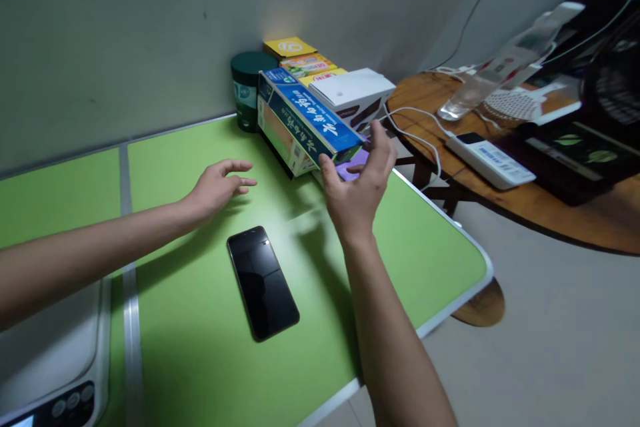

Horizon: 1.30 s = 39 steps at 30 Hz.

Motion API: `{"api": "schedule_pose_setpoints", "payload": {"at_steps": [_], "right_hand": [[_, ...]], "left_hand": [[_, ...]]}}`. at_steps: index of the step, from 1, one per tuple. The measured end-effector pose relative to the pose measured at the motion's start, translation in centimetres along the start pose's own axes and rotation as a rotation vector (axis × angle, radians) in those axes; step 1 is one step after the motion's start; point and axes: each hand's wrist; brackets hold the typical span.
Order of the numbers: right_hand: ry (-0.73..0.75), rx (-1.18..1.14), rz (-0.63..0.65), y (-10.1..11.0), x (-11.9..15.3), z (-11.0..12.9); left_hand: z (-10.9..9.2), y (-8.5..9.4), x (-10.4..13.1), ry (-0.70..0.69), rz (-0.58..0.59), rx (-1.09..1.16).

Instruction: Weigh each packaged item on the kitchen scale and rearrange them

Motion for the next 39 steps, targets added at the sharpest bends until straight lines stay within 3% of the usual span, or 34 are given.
{"api": "schedule_pose_setpoints", "payload": {"at_steps": [4, 8, 14, 17, 21, 25, 27, 30, 34, 39], "right_hand": [[0.004, 0.025, 0.037, -0.8, -1.3, -0.5], [-0.090, -0.029, 0.079, -0.4, -2.5, 0.1], [-0.146, -0.163, 0.013, 4.4, -2.3, 2.8], [-0.140, -0.416, 0.179, 7.2, -0.7, 5.5], [-0.139, -0.557, 0.585, 8.7, 2.9, 10.7], [0.103, -0.653, 0.926, 7.2, 7.8, 16.2], [0.166, -0.740, 1.024, 5.6, 10.3, 18.4], [0.188, -0.803, 1.111, 2.8, 13.3, 20.4], [0.159, -0.774, 1.191, -0.2, 15.3, 21.1], [0.034, -0.752, 1.251, -1.5, 15.6, 20.8]], "left_hand": [[-0.6, 2.0, 1.2, 0.036, 0.008, 0.004], [-1.8, 4.1, 3.0, -0.030, 0.014, -0.026], [-3.5, 9.3, 6.9, -0.194, 0.108, -0.180], [-4.1, 13.4, 9.7, -0.336, 0.131, -0.295], [-3.7, 19.6, 14.6, -0.382, 0.146, -0.514], [-1.1, 25.2, 19.9, -0.192, 0.116, -0.617], [0.8, 27.8, 22.2, -0.103, 0.061, -0.627], [3.4, 30.8, 24.6, -0.121, -0.024, -0.679], [5.6, 32.7, 25.1, -0.226, -0.108, -0.703], [7.5, 32.7, 24.4, -0.310, -0.149, -0.658]]}}
Point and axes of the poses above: each hand's wrist, its own x-axis away from the middle knuckle, its own y-axis out of the back of the hand, z = x × y, and after that the axes turned 9 degrees about x, right-handed
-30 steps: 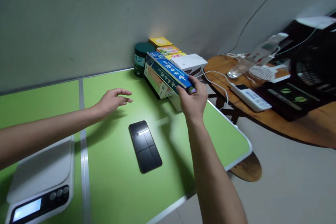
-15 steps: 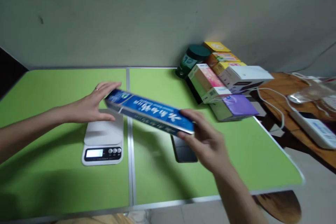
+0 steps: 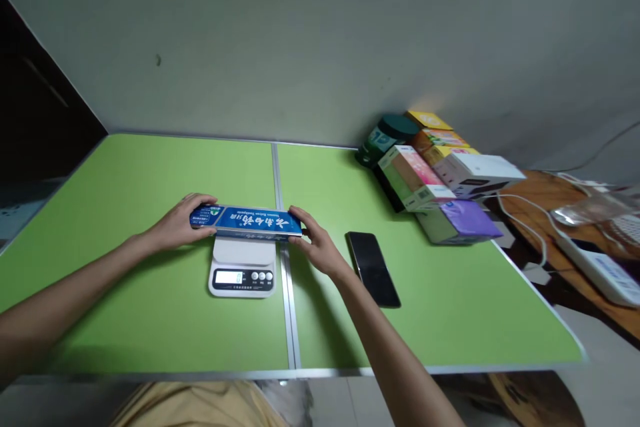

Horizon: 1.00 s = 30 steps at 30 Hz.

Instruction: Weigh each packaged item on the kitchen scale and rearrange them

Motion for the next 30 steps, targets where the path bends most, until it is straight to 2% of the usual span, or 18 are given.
{"api": "schedule_pose_setpoints", "payload": {"at_steps": [3, 6, 10, 13, 22, 30], "right_hand": [[-0.122, -0.074, -0.062, -0.3, 0.5, -0.3], [-0.211, -0.136, -0.157, -1.2, 1.5, -1.1], [-0.221, -0.186, -0.342, -3.0, 2.2, -2.4], [-0.197, -0.212, -0.418, -3.9, 2.2, -2.5], [-0.171, -0.234, -0.468, -4.4, 1.9, -1.1], [-0.161, -0.264, -0.430, -4.2, 2.1, -0.9]], "left_hand": [[1.3, -0.7, 1.0, 0.010, -0.034, 0.074], [3.8, -1.4, 2.8, 0.045, -0.090, 0.149], [7.5, -2.6, 4.9, -0.050, -0.198, 0.238], [8.9, -3.1, 5.3, -0.134, -0.246, 0.264], [9.1, -3.4, 4.5, -0.058, -0.308, 0.164], [8.3, -3.3, 4.5, -0.069, -0.317, 0.061]]}}
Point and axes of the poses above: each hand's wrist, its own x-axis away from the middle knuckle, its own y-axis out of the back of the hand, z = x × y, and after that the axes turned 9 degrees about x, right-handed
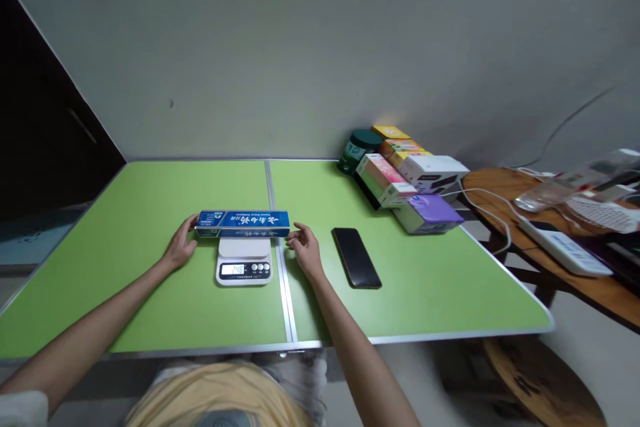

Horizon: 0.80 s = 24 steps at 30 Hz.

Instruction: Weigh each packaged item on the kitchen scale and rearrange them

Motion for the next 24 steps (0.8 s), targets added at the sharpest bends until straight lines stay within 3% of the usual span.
{"api": "schedule_pose_setpoints", "payload": {"at_steps": [15, 24], "right_hand": [[-0.028, -0.072, 0.083, 1.7, 0.3, -1.1], [-0.024, 0.020, 0.103, 1.9, 1.1, -0.3]], "left_hand": [[-1.8, -0.3, -0.7, 0.006, 0.095, -0.225], [-2.2, 0.1, -0.1, 0.010, 0.110, -0.150]]}}
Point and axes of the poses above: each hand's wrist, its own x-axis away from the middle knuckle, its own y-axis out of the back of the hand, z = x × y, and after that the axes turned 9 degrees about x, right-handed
